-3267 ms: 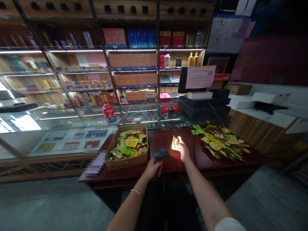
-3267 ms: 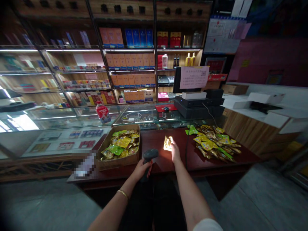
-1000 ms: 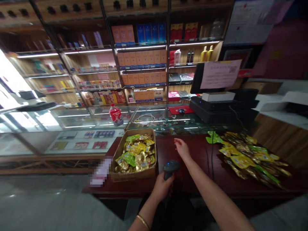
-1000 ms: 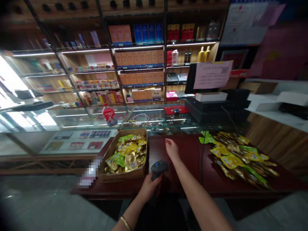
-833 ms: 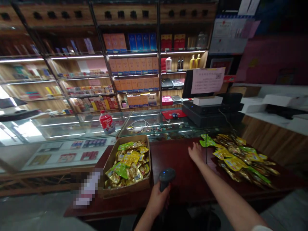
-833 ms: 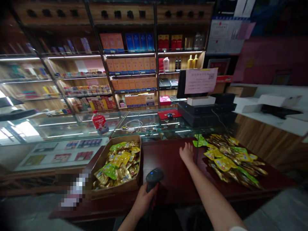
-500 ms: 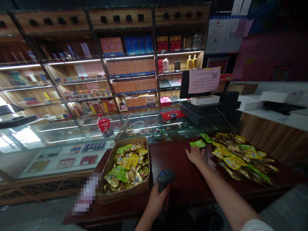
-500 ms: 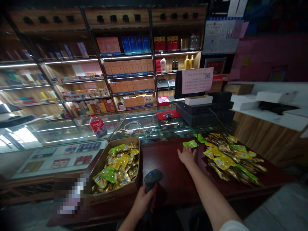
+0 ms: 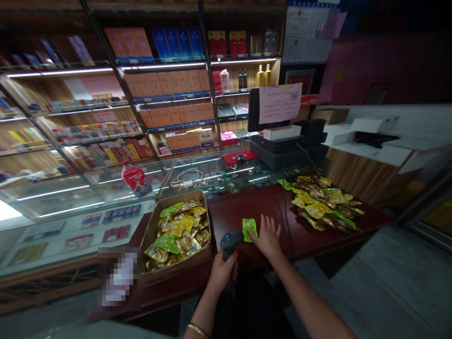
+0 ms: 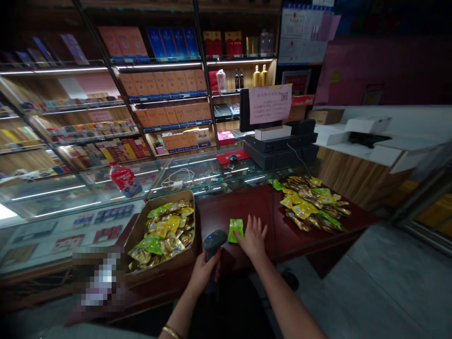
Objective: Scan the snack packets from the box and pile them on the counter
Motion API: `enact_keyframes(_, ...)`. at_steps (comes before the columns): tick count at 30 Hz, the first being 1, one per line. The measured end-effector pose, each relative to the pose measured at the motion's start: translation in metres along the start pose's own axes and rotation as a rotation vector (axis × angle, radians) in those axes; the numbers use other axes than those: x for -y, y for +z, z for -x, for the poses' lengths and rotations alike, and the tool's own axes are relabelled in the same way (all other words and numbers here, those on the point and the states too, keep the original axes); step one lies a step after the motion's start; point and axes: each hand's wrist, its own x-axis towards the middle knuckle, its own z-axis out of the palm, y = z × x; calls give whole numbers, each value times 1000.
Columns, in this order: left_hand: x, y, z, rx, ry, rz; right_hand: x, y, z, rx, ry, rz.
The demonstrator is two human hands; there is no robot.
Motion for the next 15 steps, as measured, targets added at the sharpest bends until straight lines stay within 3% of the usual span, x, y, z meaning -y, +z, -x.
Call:
enact_keyframes(7, 0, -2, 2, 6, -6, -8, -6, -5, 5, 93, -103, -46)
enact_keyframes(15, -2, -3, 4, -23, -16, 47, 0, 0, 9, 74, -180, -114)
